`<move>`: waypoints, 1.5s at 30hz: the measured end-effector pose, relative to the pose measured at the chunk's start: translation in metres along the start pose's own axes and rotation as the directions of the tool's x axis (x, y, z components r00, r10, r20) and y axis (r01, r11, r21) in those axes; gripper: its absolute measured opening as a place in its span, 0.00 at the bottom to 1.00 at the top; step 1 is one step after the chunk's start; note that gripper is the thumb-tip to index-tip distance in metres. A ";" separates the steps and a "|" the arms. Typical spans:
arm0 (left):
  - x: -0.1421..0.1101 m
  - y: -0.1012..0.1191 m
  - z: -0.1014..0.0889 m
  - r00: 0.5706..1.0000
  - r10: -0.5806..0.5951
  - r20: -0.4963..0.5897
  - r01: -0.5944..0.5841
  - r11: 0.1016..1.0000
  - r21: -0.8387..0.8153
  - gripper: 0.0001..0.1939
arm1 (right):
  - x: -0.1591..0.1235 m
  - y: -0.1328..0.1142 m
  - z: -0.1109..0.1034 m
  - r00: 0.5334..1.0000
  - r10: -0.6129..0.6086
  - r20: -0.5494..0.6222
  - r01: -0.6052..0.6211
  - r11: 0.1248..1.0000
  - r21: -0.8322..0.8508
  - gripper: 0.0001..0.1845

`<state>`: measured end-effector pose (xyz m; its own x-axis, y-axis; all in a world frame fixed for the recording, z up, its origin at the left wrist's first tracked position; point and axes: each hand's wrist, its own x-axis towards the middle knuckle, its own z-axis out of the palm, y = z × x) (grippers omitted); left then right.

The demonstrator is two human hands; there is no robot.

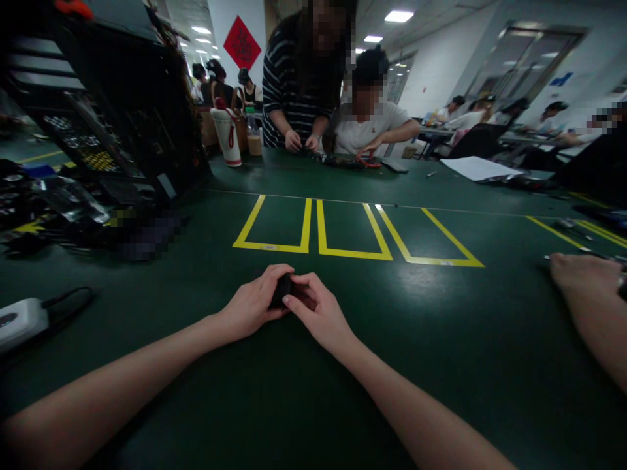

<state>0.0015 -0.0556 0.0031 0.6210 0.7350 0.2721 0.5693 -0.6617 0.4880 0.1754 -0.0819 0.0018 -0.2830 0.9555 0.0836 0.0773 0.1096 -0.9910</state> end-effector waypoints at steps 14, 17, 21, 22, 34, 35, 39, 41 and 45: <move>-0.001 0.001 -0.002 1.000 0.016 -0.008 -0.016 1.000 -0.001 0.32 | 0.000 -0.002 0.000 1.000 0.018 0.004 -0.018 0.999 -0.036 0.14; -0.001 0.002 -0.002 1.000 0.018 -0.003 -0.018 1.000 0.004 0.32 | -0.001 0.000 0.000 1.000 0.011 0.017 -0.011 1.000 -0.005 0.14; -0.001 0.004 -0.003 1.000 0.026 -0.002 -0.025 1.000 0.012 0.31 | 0.001 0.004 0.000 1.000 0.003 -0.004 -0.003 1.000 0.012 0.11; -0.001 0.004 -0.003 1.000 0.020 -0.001 -0.020 1.000 0.012 0.31 | 0.001 0.005 -0.001 1.000 0.000 -0.002 0.000 1.000 0.010 0.11; -0.003 0.004 -0.002 1.000 0.007 -0.007 -0.007 0.999 0.032 0.33 | 0.001 0.001 -0.004 0.996 -0.006 0.088 0.008 1.000 -0.017 0.15; -0.003 0.004 -0.003 1.000 0.012 -0.006 -0.012 0.999 0.034 0.33 | 0.001 0.002 -0.004 0.997 -0.009 0.081 0.009 1.000 -0.005 0.14; -0.003 0.004 -0.002 1.000 0.024 -0.008 -0.024 0.999 0.039 0.32 | 0.002 0.005 -0.002 1.000 -0.006 0.022 0.005 0.999 0.039 0.09; -0.002 0.004 -0.002 1.000 0.021 -0.006 -0.021 0.999 0.040 0.32 | 0.002 0.006 -0.001 1.000 -0.004 0.019 0.003 0.999 0.040 0.10; -0.003 0.004 -0.002 1.000 0.019 -0.006 -0.019 1.000 0.021 0.32 | 0.002 0.003 -0.002 1.000 0.021 0.002 -0.021 1.000 -0.020 0.15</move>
<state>0.0012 -0.0600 0.0060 0.6287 0.7231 0.2861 0.5685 -0.6785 0.4653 0.1767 -0.0796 -0.0009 -0.2829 0.9571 0.0630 0.1019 0.0953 -0.9902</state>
